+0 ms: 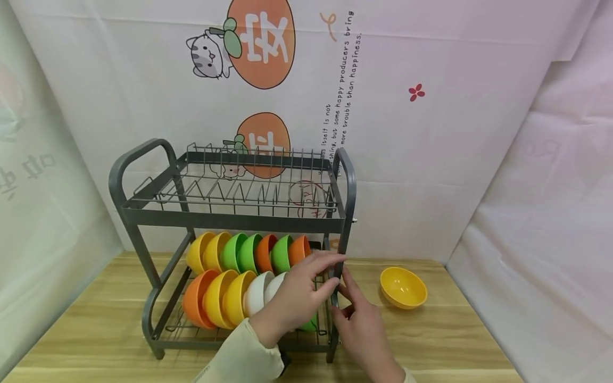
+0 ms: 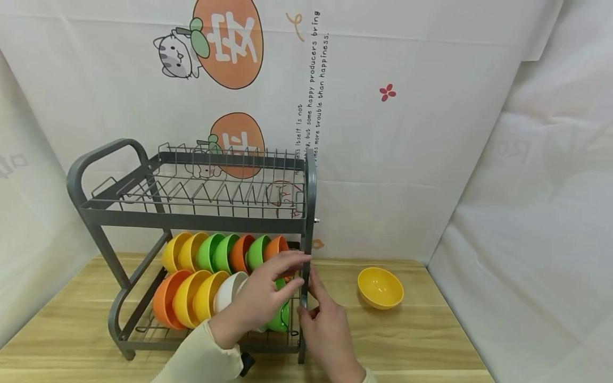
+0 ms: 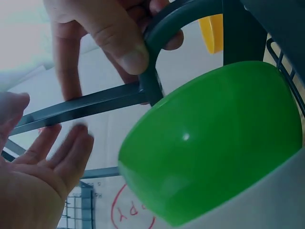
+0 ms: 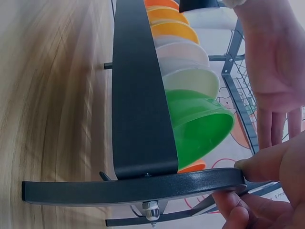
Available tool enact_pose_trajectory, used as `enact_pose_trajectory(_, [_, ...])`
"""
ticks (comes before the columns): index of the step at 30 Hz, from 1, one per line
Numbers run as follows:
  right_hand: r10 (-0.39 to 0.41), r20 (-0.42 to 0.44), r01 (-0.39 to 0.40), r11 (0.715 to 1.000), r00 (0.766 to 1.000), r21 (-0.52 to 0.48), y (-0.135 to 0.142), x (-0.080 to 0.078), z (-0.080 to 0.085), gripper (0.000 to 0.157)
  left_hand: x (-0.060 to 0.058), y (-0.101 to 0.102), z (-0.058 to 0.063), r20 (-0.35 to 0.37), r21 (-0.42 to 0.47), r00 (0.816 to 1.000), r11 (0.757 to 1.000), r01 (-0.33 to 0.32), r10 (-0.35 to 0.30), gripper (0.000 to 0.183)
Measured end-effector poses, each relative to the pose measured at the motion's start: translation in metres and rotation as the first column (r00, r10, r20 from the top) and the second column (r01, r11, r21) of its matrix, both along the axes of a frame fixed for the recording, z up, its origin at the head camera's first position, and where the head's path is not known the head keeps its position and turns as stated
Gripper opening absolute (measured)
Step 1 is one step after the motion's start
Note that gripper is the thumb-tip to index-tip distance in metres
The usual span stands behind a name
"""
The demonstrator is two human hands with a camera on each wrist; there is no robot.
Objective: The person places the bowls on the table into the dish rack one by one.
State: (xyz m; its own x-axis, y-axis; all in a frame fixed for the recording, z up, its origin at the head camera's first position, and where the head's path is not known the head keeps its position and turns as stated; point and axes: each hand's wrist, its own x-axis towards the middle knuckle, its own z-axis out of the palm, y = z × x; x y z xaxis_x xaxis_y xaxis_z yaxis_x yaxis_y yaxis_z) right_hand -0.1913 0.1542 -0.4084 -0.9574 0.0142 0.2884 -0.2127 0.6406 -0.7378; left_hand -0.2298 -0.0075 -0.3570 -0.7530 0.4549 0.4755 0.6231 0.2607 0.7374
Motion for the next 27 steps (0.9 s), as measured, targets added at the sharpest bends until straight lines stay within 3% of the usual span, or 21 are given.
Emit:
enact_pose_trajectory(3, [-0.006,-0.001,0.006,1.0,1.0,0.004,-0.001,0.0,0.0,0.082,-0.005,0.004,-0.002,0.002,-0.022,1.0,1.0,0.015,-0.015,0.044])
enact_pose_trajectory(8, [0.009,0.019,-0.009,1.0,1.0,-0.003,0.0,-0.001,0.001,0.081,-0.008,0.008,-0.002,-0.039,-0.073,0.999,0.997,-0.026,0.023,0.044])
enact_pose_trajectory(13, [0.04,0.039,-0.038,0.997,0.998,-0.067,0.02,-0.003,0.006,0.071,-0.009,0.011,-0.001,-0.021,-0.074,0.999,0.997,-0.033,0.032,0.044])
enact_pose_trajectory(15, [-0.003,-0.004,0.003,0.997,1.0,-0.072,0.038,-0.009,0.008,0.063,-0.009,0.012,0.0,-0.013,-0.075,1.0,0.997,-0.027,0.026,0.045])
enact_pose_trajectory(18, [-0.139,-0.032,0.138,0.99,0.99,-0.019,0.076,-0.022,0.007,0.056,-0.009,0.013,-0.001,-0.012,-0.074,1.0,0.997,-0.024,0.024,0.047])
enact_pose_trajectory(20, [-0.222,0.015,0.222,0.975,0.975,0.015,0.105,-0.033,0.003,0.061,-0.009,0.013,-0.001,-0.013,-0.075,1.0,0.997,-0.029,0.028,0.047])
enact_pose_trajectory(23, [-0.286,0.184,0.285,0.958,0.94,0.034,0.146,-0.047,-0.009,0.073,-0.01,0.013,-0.002,-0.01,-0.075,0.999,0.996,-0.036,0.036,0.047])
enact_pose_trajectory(25, [-0.273,0.288,0.295,0.955,0.918,-0.034,0.167,-0.054,-0.021,0.078,-0.01,0.012,-0.002,-0.002,-0.073,0.999,0.997,-0.035,0.035,0.047])
enact_pose_trajectory(27, [-0.22,0.373,0.297,0.941,0.901,-0.163,0.182,-0.06,-0.033,0.081,-0.01,0.012,-0.002,0.005,-0.07,0.999,0.997,-0.032,0.032,0.047])
